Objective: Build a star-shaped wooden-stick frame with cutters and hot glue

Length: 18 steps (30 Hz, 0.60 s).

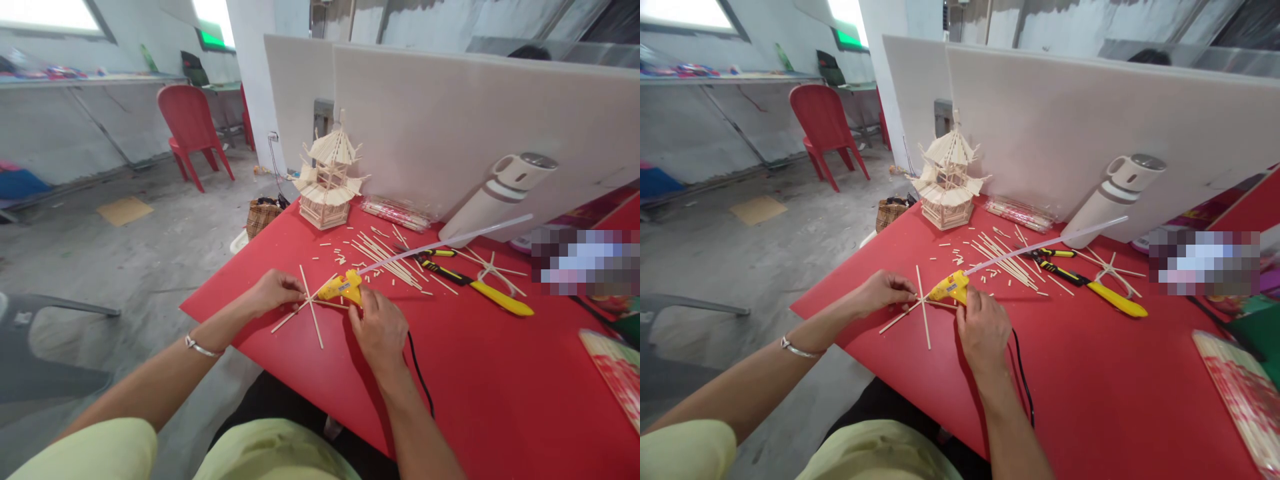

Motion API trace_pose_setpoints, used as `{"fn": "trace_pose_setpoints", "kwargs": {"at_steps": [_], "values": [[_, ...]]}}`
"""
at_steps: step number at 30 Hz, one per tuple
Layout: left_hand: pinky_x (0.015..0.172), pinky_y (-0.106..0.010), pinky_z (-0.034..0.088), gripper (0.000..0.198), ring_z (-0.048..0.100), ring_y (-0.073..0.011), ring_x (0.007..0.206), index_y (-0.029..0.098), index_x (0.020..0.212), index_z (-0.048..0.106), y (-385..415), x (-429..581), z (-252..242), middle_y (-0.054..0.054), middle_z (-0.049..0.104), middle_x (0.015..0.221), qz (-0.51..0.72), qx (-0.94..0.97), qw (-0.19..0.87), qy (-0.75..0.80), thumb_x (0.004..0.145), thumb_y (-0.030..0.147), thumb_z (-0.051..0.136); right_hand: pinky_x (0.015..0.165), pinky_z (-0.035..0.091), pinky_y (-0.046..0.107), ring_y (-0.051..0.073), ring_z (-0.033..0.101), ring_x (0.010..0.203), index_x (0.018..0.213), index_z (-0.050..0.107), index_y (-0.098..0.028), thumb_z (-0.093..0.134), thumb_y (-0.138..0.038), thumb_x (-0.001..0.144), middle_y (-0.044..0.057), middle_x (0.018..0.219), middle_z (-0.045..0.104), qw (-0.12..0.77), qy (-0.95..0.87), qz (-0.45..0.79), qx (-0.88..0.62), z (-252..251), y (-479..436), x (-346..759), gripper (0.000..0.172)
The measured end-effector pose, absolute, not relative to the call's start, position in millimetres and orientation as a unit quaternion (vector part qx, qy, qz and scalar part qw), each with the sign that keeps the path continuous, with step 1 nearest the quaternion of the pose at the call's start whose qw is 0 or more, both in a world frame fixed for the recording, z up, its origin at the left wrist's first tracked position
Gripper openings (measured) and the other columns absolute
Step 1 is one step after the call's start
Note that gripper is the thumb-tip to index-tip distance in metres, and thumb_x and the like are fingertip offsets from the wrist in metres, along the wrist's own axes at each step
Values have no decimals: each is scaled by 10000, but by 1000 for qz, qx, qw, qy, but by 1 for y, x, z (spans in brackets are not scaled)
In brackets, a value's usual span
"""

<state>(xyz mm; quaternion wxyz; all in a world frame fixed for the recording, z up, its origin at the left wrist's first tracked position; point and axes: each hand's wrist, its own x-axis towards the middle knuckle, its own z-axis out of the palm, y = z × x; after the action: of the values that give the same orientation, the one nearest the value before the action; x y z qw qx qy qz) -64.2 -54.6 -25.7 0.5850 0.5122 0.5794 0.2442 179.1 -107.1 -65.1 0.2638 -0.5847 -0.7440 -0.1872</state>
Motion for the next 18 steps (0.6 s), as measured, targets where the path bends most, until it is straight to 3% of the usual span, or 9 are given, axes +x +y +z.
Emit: {"fn": "trace_pose_setpoints", "kwargs": {"at_steps": [18], "values": [[515,-214,435,151,665,-153,554,117,729,754,-56,-65,-25,-44,692,574,246,509,585,582,645,220,824,711,414,316,199,643,764,1179,644,-150,542,-215,951,68,916,737,249,-746,-189,-588,-67,-107,180,258]]}}
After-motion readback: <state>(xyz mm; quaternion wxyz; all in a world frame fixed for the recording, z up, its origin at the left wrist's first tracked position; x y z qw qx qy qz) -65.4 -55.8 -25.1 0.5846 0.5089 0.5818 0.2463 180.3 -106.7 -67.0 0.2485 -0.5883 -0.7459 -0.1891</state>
